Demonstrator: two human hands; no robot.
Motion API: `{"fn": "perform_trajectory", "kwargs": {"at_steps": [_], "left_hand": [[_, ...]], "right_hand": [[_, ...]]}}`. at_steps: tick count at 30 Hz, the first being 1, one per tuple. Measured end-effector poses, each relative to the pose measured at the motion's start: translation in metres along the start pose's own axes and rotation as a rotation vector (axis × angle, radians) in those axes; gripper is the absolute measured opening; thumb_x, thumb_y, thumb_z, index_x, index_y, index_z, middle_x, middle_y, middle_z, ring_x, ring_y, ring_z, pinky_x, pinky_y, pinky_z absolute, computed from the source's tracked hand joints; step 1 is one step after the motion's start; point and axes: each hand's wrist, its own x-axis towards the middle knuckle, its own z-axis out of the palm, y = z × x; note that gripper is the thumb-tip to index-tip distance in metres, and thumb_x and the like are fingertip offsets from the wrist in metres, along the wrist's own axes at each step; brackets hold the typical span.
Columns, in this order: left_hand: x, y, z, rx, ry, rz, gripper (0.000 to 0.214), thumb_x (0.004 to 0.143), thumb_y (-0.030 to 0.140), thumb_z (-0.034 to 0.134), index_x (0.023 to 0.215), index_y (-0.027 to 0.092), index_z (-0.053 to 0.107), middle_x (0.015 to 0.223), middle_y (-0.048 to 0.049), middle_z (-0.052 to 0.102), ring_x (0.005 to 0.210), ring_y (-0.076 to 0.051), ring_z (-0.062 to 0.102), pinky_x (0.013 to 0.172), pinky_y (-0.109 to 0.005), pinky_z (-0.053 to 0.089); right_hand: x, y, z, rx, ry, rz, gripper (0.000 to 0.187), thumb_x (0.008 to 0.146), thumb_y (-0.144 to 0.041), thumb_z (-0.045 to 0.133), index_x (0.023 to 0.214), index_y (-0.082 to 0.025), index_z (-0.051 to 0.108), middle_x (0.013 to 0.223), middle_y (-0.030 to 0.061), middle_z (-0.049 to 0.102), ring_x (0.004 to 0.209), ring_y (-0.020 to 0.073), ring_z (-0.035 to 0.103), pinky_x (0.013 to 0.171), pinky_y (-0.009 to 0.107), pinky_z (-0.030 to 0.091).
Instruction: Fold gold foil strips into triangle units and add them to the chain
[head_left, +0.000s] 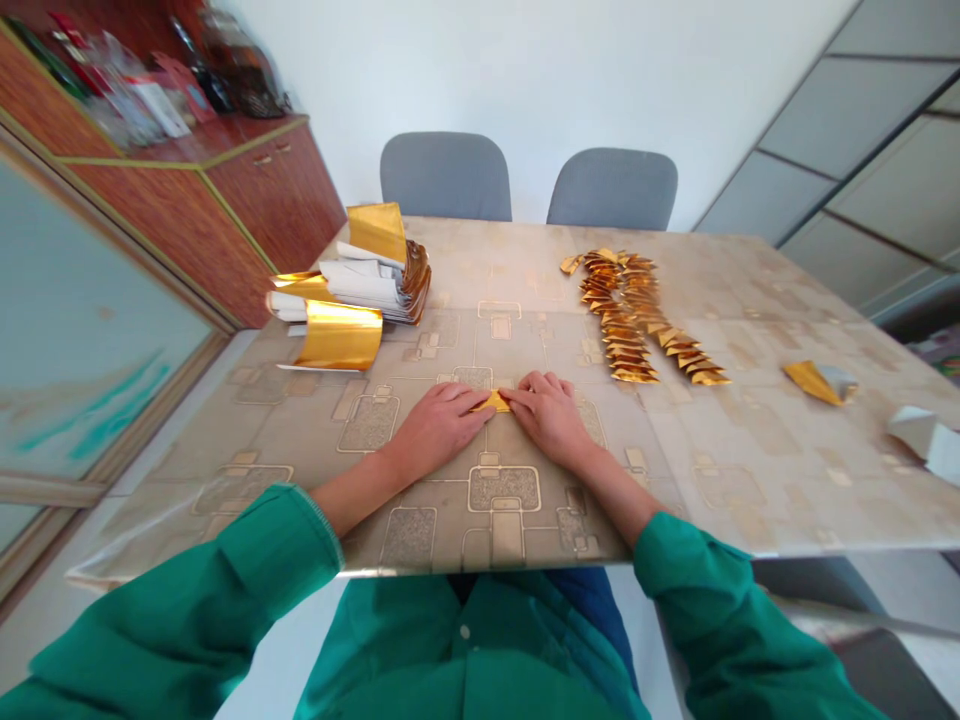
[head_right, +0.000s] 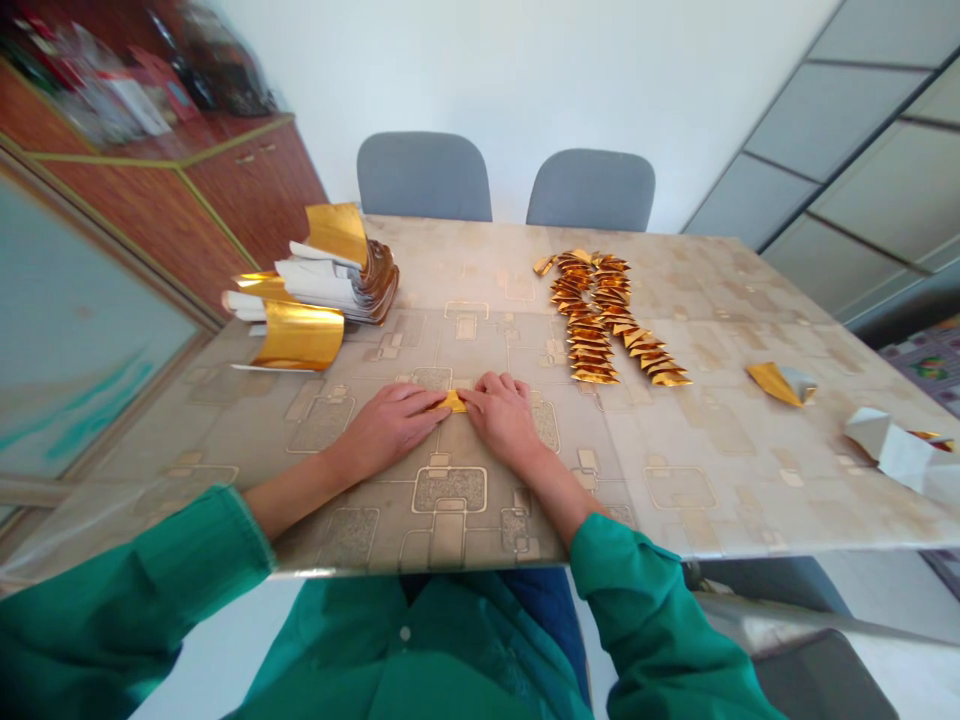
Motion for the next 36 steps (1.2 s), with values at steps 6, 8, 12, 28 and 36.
{"fn": "perform_trajectory", "kwargs": {"at_steps": [6,8,12,28,36], "left_hand": [[-0.003,0.004,-0.002,0.027,-0.001,-0.059,0.024,0.099,0.026,0.053,0.117,0.025,0.069,0.119,-0.0042,0.071,0.105,-0.023,0.059,0.1,-0.046,0.041],[-0.005,0.001,-0.002,0.033,-0.002,-0.071,0.025,0.099,0.026,0.052,0.119,0.028,0.068,0.12,-0.0018,0.071,0.106,-0.023,0.059,0.105,-0.049,0.036],[0.0,-0.006,-0.001,0.045,-0.009,-0.047,0.022,0.099,0.026,0.054,0.116,0.028,0.068,0.113,-0.0006,0.073,0.103,-0.022,0.061,0.103,-0.046,0.037],[0.011,0.003,0.004,-0.039,0.096,-0.15,0.016,0.094,0.025,0.059,0.102,0.018,0.07,0.094,-0.0055,0.074,0.086,-0.02,0.065,0.079,-0.033,0.05],[0.01,-0.009,0.006,-0.13,0.176,-0.12,0.03,0.102,0.031,0.048,0.093,0.019,0.073,0.08,-0.0032,0.072,0.074,-0.017,0.063,0.07,-0.03,0.049]], "right_hand": [[-0.001,-0.003,0.001,-0.022,0.045,0.043,0.02,0.097,-0.035,0.057,0.102,-0.03,0.075,0.097,0.0049,0.064,0.095,0.0213,0.049,0.083,0.035,0.028],[-0.002,0.0,0.0,-0.011,0.052,0.035,0.02,0.097,-0.036,0.057,0.103,-0.032,0.075,0.097,0.0048,0.063,0.094,0.0214,0.048,0.082,0.035,0.028],[-0.004,0.006,-0.001,0.022,0.041,0.0,0.022,0.098,-0.036,0.056,0.11,-0.034,0.073,0.097,0.0047,0.061,0.094,0.0206,0.048,0.081,0.034,0.029],[-0.001,0.004,-0.007,-0.083,0.069,-0.137,0.021,0.099,-0.032,0.054,0.104,-0.028,0.073,0.095,0.0039,0.067,0.092,0.019,0.05,0.084,0.033,0.029],[-0.004,0.011,-0.005,0.059,0.099,-0.156,0.021,0.098,-0.034,0.056,0.098,-0.029,0.076,0.087,0.0017,0.071,0.09,0.0175,0.053,0.084,0.033,0.03]]}}
